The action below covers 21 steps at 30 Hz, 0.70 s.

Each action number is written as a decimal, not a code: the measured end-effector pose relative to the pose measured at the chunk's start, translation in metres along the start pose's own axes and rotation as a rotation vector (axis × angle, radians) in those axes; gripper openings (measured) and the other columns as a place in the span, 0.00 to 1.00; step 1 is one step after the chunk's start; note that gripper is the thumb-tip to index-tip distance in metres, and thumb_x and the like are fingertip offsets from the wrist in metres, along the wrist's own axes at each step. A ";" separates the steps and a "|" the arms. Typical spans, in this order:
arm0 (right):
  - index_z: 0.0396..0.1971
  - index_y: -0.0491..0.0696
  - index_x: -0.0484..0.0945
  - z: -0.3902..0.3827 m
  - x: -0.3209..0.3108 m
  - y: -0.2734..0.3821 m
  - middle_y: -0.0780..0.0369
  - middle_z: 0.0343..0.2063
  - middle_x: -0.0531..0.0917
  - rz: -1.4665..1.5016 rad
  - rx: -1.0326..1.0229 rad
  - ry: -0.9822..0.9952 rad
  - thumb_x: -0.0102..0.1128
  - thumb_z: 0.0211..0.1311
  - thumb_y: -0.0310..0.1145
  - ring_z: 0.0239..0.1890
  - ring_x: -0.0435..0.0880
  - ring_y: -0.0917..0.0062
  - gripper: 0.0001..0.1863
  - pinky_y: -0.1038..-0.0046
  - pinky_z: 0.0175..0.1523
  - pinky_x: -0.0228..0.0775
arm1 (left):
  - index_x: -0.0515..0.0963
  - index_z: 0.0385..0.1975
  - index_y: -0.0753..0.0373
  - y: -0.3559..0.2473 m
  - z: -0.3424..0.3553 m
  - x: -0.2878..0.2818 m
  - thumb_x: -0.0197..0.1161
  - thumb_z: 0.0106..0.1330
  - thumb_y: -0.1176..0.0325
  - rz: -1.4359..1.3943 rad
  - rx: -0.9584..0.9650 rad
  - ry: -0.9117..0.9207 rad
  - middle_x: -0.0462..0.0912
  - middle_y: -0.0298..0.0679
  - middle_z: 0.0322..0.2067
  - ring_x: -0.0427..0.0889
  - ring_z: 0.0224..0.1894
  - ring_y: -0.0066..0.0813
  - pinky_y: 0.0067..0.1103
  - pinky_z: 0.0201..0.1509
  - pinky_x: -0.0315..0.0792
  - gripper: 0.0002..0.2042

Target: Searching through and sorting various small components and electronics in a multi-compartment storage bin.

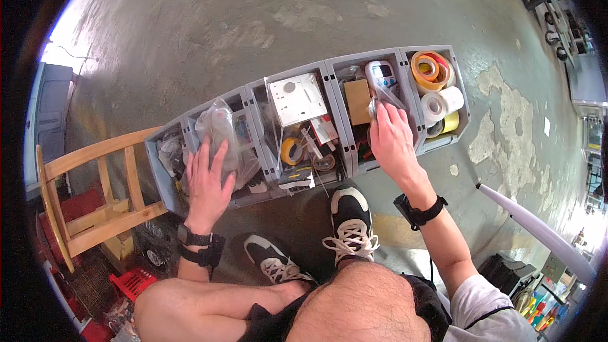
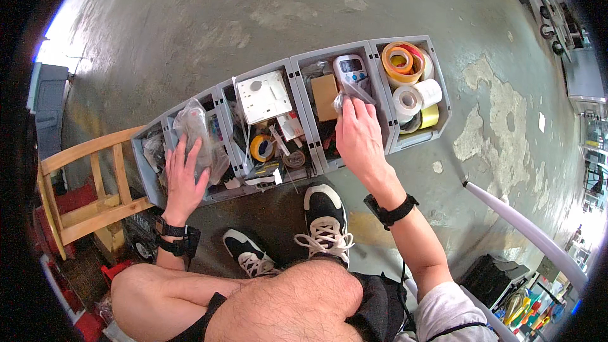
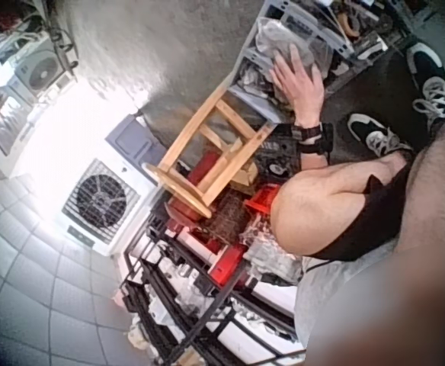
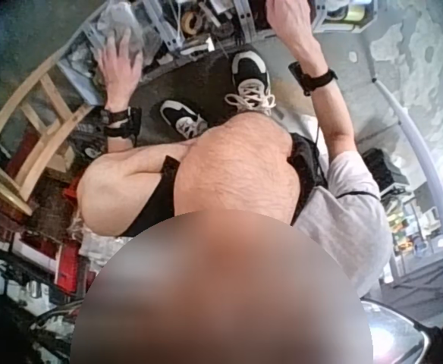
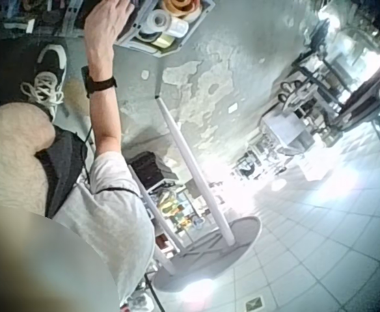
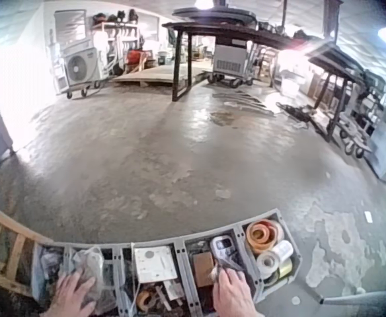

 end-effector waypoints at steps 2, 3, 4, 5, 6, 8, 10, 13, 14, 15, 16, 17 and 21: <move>0.57 0.36 0.77 0.003 0.003 -0.004 0.47 0.51 0.81 0.052 0.004 -0.021 0.56 0.71 0.25 0.56 0.78 0.48 0.17 0.53 0.62 0.72 | 0.64 0.77 0.52 0.000 0.000 -0.001 0.69 0.64 0.66 0.003 0.002 -0.002 0.60 0.54 0.76 0.63 0.75 0.54 0.51 0.81 0.51 0.38; 0.57 0.36 0.77 0.003 0.008 -0.009 0.48 0.50 0.82 0.068 0.024 -0.084 0.55 0.71 0.25 0.55 0.79 0.49 0.17 0.53 0.61 0.72 | 0.64 0.77 0.52 -0.001 0.001 -0.001 0.69 0.64 0.66 0.000 0.005 -0.005 0.60 0.54 0.76 0.63 0.75 0.55 0.51 0.81 0.51 0.38; 0.56 0.36 0.77 0.004 0.013 -0.014 0.49 0.48 0.82 0.084 0.043 -0.147 0.55 0.71 0.25 0.53 0.80 0.49 0.17 0.53 0.61 0.72 | 0.64 0.77 0.52 -0.002 0.002 -0.001 0.69 0.64 0.66 -0.002 0.005 -0.008 0.60 0.54 0.76 0.63 0.75 0.55 0.51 0.81 0.51 0.38; 0.56 0.39 0.78 0.007 0.012 -0.013 0.50 0.47 0.83 0.020 0.048 -0.207 0.58 0.69 0.23 0.50 0.82 0.50 0.17 0.54 0.57 0.75 | 0.64 0.77 0.52 -0.002 0.002 -0.001 0.69 0.64 0.66 -0.007 0.005 -0.006 0.60 0.54 0.76 0.63 0.75 0.55 0.51 0.81 0.51 0.38; 0.56 0.39 0.78 0.008 0.010 -0.013 0.50 0.47 0.83 0.019 0.045 -0.208 0.58 0.69 0.23 0.50 0.82 0.50 0.17 0.54 0.57 0.75 | 0.64 0.77 0.52 -0.002 0.002 -0.001 0.69 0.64 0.65 -0.013 0.005 -0.005 0.60 0.54 0.76 0.63 0.75 0.55 0.51 0.81 0.51 0.38; 0.55 0.41 0.79 0.009 0.004 -0.012 0.49 0.45 0.83 0.020 0.156 -0.232 0.61 0.65 0.21 0.51 0.81 0.50 0.18 0.55 0.56 0.75 | 0.64 0.77 0.52 -0.002 0.002 -0.001 0.69 0.65 0.65 -0.014 0.004 -0.003 0.60 0.54 0.76 0.63 0.75 0.55 0.51 0.81 0.51 0.38; 0.51 0.42 0.82 0.010 0.008 -0.019 0.49 0.44 0.84 0.000 0.149 -0.217 0.63 0.63 0.20 0.49 0.83 0.50 0.16 0.55 0.53 0.76 | 0.64 0.77 0.52 -0.003 0.004 -0.002 0.69 0.65 0.65 -0.017 0.005 -0.002 0.60 0.54 0.76 0.63 0.75 0.55 0.51 0.81 0.51 0.38; 0.46 0.40 0.84 0.010 0.008 -0.016 0.51 0.39 0.86 0.146 0.067 -0.213 0.63 0.67 0.21 0.41 0.87 0.51 0.10 0.59 0.47 0.79 | 0.64 0.77 0.53 -0.004 0.003 -0.005 0.69 0.65 0.65 -0.020 0.013 -0.008 0.60 0.54 0.76 0.63 0.75 0.55 0.50 0.81 0.51 0.38; 0.46 0.40 0.84 0.012 0.001 -0.011 0.51 0.39 0.86 0.150 0.063 -0.211 0.63 0.67 0.21 0.41 0.87 0.51 0.10 0.59 0.47 0.79 | 0.64 0.77 0.53 -0.001 0.000 -0.005 0.68 0.65 0.66 -0.021 0.003 0.001 0.60 0.53 0.76 0.62 0.76 0.55 0.51 0.82 0.50 0.37; 0.46 0.40 0.84 0.010 -0.009 -0.007 0.51 0.38 0.86 0.159 0.064 -0.252 0.62 0.68 0.22 0.39 0.87 0.54 0.09 0.60 0.46 0.79 | 0.64 0.77 0.52 -0.001 -0.001 -0.003 0.67 0.66 0.67 -0.029 -0.007 0.011 0.59 0.53 0.76 0.61 0.76 0.56 0.51 0.82 0.49 0.37; 0.46 0.40 0.84 0.009 -0.020 -0.002 0.52 0.37 0.86 0.170 0.065 -0.293 0.61 0.69 0.22 0.36 0.87 0.56 0.09 0.62 0.44 0.79 | 0.64 0.77 0.52 0.000 -0.002 -0.001 0.67 0.66 0.67 -0.033 -0.011 0.014 0.59 0.53 0.76 0.61 0.76 0.56 0.51 0.82 0.49 0.37; 0.48 0.40 0.84 0.008 -0.036 0.002 0.53 0.35 0.86 0.182 0.076 -0.269 0.60 0.70 0.22 0.31 0.86 0.63 0.10 0.67 0.40 0.78 | 0.64 0.77 0.52 -0.001 0.000 -0.002 0.67 0.66 0.67 -0.038 -0.002 0.012 0.60 0.53 0.76 0.61 0.76 0.56 0.51 0.82 0.49 0.37; 0.49 0.41 0.82 -0.005 -0.030 0.010 0.53 0.37 0.84 0.185 -0.038 -0.129 0.63 0.67 0.23 0.34 0.86 0.62 0.12 0.65 0.41 0.78 | 0.65 0.76 0.53 -0.004 0.001 -0.003 0.69 0.65 0.66 -0.026 0.015 -0.012 0.60 0.52 0.76 0.63 0.75 0.55 0.49 0.81 0.51 0.37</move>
Point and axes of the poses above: each hand's wrist, its own z-axis towards the middle knuckle, its own x-axis out of the palm, y = z × x, the point moved 1 cm from there along z, towards the middle knuckle
